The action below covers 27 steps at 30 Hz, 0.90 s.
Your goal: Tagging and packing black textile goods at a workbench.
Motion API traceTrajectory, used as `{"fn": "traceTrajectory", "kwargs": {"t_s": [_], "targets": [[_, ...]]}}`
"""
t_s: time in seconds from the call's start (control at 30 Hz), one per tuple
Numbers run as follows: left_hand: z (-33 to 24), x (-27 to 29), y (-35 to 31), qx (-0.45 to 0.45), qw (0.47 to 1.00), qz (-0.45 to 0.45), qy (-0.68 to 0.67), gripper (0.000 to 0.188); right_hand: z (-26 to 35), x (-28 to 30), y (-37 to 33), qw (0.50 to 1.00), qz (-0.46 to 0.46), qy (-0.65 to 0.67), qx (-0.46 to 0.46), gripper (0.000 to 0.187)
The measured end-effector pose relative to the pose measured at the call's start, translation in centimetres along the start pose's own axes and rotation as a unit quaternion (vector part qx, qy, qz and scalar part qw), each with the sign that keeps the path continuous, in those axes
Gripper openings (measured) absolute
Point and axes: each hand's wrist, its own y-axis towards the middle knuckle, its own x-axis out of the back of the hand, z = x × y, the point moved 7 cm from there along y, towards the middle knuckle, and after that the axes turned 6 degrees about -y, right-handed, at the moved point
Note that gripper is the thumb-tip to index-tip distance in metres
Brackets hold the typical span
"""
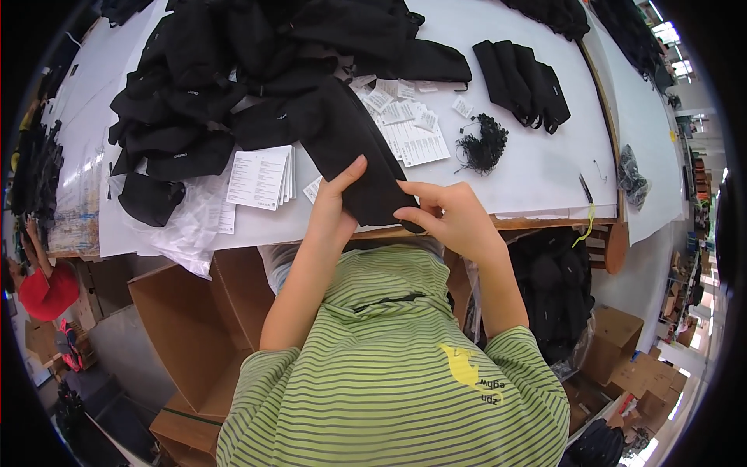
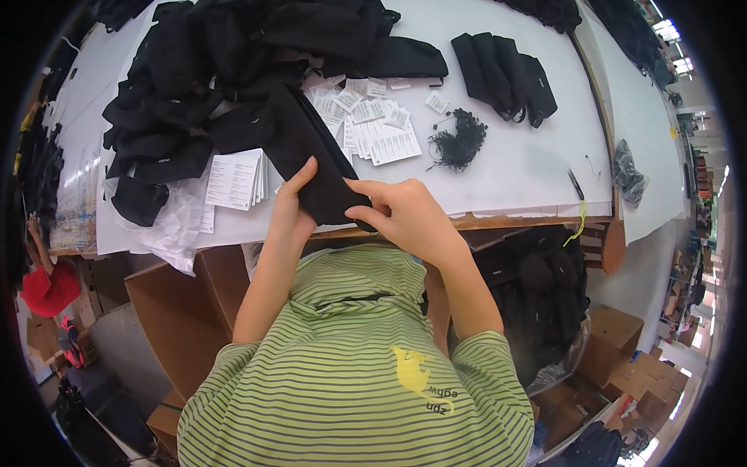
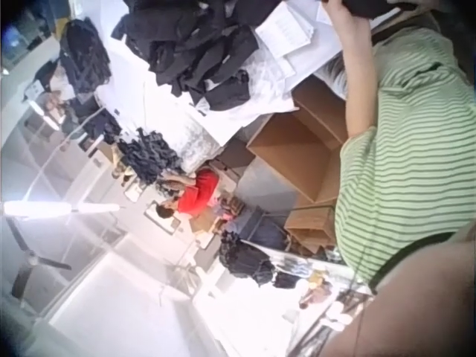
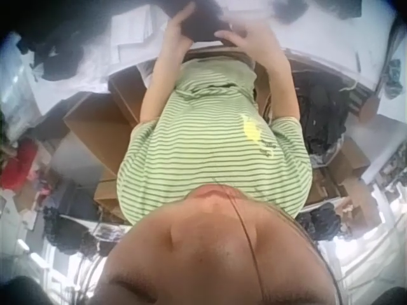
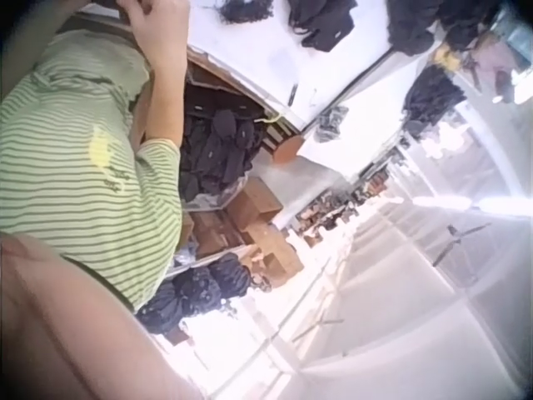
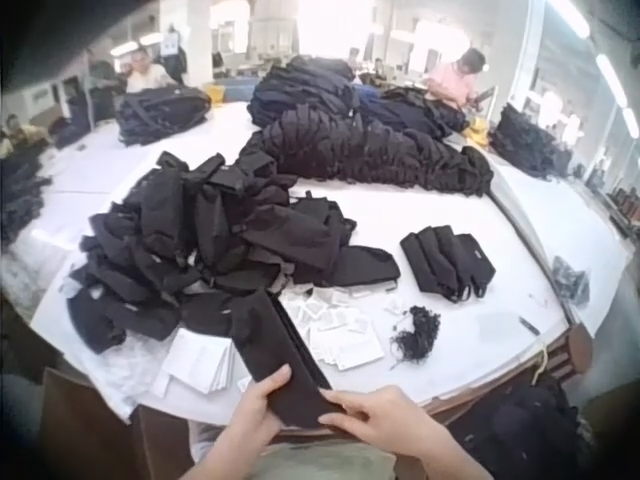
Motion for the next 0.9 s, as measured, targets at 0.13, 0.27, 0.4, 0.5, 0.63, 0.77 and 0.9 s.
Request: {"fn": "traceTrajectory", "kwargs": {"t_s": [0.13, 0.27, 0.4, 0.5, 0.63, 0.77, 0.9], "targets": [[0.4, 0.4, 0.2, 0.024, 0.999, 0.016, -0.033, 0.039, -0.8, -1.2, -0.5, 0.998, 0.044, 0.038, -0.006, 0.035], [0.1, 0.1, 0.3, 0.012, 0.999, -0.003, -0.052, 0.038, -1.7, -1.2, -0.6, 0.994, -0.012, 0.111, -0.009, 0.031], [-0.7, 0.3, 0.2, -0.008, 0.998, -0.025, -0.049, 0.039, -4.3, -1.8, -1.4, 0.959, -0.078, 0.245, -0.121, 0.025], [-1.4, 0.5, 0.2, -0.050, 0.999, -0.020, -0.001, 0.042, -5.1, -2.9, -1.7, 0.971, -0.009, 0.192, -0.143, 0.023], [-1.4, -1.5, -1.1, -0.018, 0.991, 0.034, 0.127, 0.046, -4.7, 0.0, 0.3, 0.989, -0.087, 0.106, -0.059, 0.025], [-0.1, -3.3, -2.1, 0.031, 0.972, 0.091, 0.215, 0.050, -2.1, 4.0, 2.1, 0.954, -0.251, 0.166, 0.005, 0.024], [0.0, -3.2, -2.2, 0.031, 0.966, 0.091, 0.239, 0.049, -0.4, 5.6, 2.6, 0.960, -0.274, 0.019, 0.055, 0.017]]}}
